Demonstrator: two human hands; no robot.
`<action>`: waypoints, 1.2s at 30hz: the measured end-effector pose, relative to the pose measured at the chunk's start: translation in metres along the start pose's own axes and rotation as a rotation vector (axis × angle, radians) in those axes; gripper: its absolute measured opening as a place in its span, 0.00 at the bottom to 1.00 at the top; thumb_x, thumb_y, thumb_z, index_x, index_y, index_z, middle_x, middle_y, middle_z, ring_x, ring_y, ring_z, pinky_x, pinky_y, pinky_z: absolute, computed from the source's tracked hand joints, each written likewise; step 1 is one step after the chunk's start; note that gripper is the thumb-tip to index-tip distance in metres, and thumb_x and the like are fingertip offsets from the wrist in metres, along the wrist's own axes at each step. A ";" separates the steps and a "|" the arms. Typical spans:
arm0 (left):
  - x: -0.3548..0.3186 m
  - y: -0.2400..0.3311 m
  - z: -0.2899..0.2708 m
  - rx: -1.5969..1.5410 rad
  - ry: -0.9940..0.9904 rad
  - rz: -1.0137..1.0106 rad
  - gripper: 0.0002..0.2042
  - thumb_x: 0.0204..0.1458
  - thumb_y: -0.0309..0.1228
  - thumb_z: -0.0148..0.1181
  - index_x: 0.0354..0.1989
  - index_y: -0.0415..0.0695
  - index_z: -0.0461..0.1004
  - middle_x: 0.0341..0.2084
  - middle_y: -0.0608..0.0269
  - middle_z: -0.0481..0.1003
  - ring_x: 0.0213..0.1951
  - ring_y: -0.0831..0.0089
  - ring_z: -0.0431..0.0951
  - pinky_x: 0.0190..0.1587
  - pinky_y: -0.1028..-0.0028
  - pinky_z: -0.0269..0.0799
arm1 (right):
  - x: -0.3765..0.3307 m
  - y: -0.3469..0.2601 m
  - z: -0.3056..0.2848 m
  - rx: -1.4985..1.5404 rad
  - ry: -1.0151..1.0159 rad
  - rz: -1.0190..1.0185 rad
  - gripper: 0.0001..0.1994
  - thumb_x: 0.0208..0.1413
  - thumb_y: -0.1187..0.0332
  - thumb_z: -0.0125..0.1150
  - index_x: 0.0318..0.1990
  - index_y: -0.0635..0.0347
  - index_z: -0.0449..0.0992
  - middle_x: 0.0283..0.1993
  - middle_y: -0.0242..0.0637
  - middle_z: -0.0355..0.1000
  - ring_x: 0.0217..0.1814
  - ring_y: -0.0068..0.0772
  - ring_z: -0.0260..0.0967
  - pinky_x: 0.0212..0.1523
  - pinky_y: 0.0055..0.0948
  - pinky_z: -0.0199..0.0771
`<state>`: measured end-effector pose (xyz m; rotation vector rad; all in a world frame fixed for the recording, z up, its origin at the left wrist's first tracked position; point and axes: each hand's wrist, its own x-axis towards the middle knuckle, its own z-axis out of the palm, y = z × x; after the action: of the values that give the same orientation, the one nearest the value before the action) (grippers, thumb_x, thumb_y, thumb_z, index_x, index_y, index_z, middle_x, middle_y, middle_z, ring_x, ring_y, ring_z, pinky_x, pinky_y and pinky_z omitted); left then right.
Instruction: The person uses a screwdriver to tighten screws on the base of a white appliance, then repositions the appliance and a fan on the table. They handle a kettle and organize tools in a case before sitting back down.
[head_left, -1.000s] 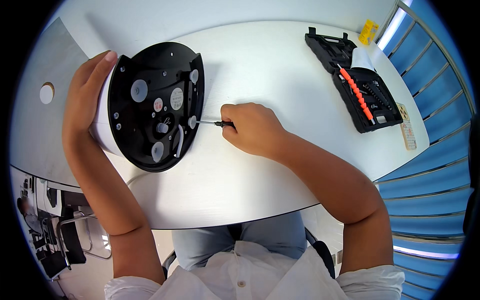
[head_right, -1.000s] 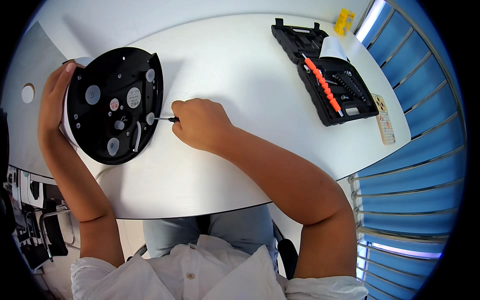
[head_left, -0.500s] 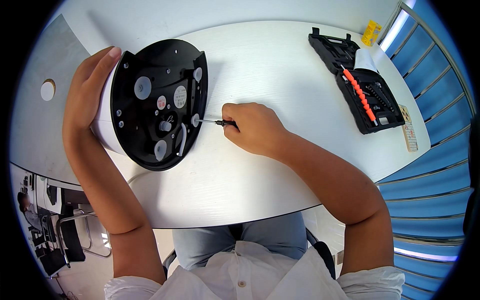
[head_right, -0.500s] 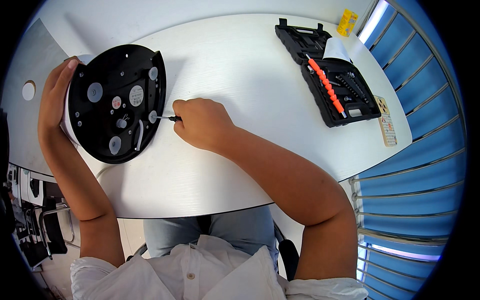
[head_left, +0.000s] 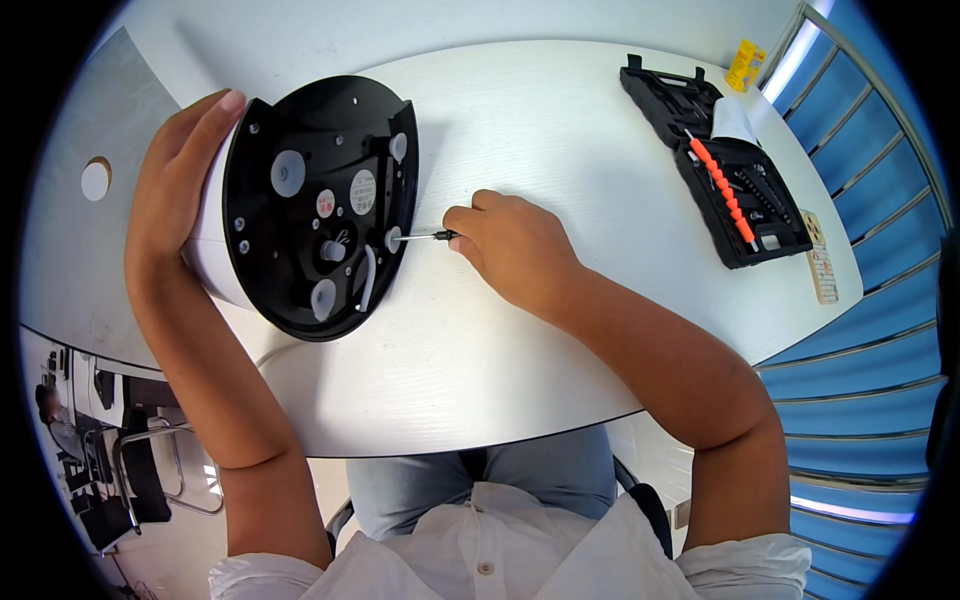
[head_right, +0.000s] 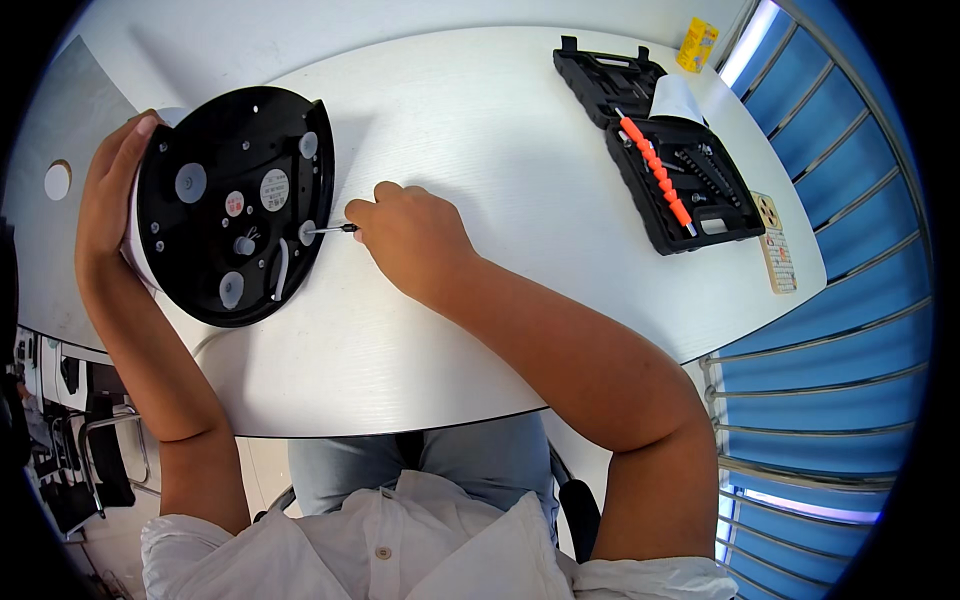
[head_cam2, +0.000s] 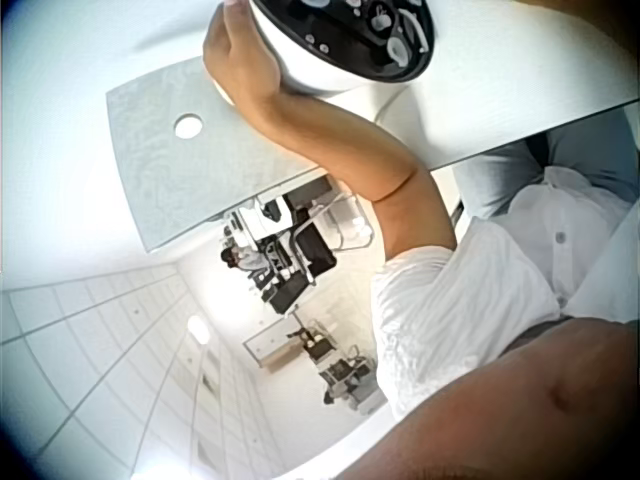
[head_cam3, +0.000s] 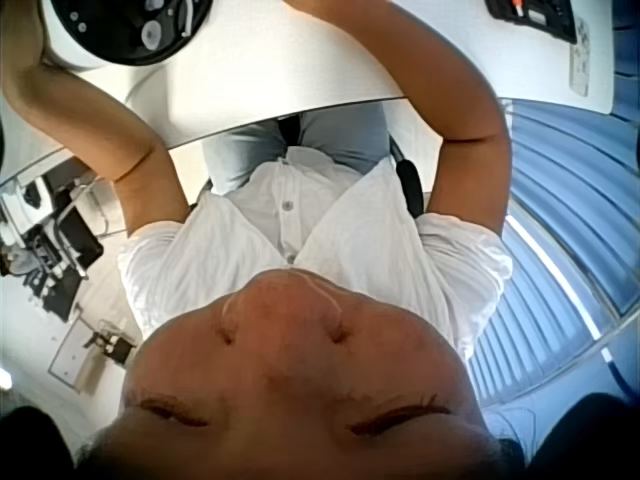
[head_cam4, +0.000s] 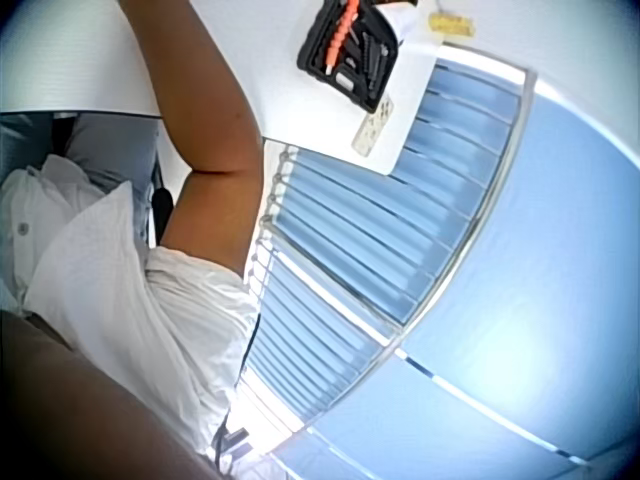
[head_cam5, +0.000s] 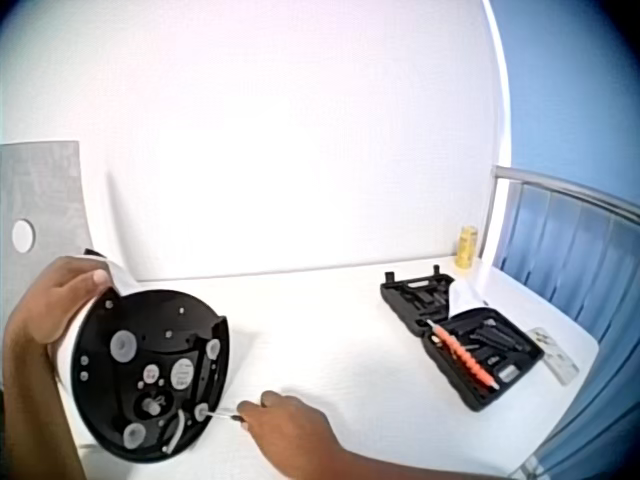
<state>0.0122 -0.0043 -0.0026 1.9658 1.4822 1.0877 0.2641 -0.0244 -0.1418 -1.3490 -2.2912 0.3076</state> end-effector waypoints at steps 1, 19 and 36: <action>0.000 0.000 0.000 -0.004 -0.001 0.000 0.20 0.52 0.47 0.50 0.29 0.37 0.72 0.20 0.62 0.72 0.21 0.78 0.70 0.27 0.80 0.65 | 0.000 0.000 0.001 0.003 0.013 -0.007 0.06 0.52 0.69 0.58 0.36 0.59 0.71 0.30 0.36 0.66 0.32 0.39 0.68 0.32 0.35 0.69; 0.000 -0.002 -0.002 0.080 0.017 0.032 0.21 0.52 0.48 0.50 0.28 0.39 0.73 0.21 0.61 0.72 0.24 0.76 0.69 0.32 0.77 0.65 | 0.004 0.001 0.009 -0.169 0.013 -0.025 0.09 0.54 0.62 0.56 0.30 0.58 0.69 0.26 0.34 0.67 0.32 0.40 0.67 0.32 0.35 0.68; -0.001 -0.004 -0.003 0.173 0.024 0.099 0.23 0.51 0.50 0.49 0.29 0.39 0.74 0.21 0.59 0.73 0.25 0.72 0.70 0.36 0.74 0.65 | 0.015 -0.002 0.004 0.415 -0.198 0.310 0.13 0.53 0.61 0.58 0.25 0.62 0.68 0.21 0.40 0.68 0.26 0.38 0.68 0.27 0.36 0.67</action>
<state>0.0074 -0.0049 -0.0039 2.1719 1.5520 1.0577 0.2542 -0.0127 -0.1403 -1.4932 -2.0040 0.9978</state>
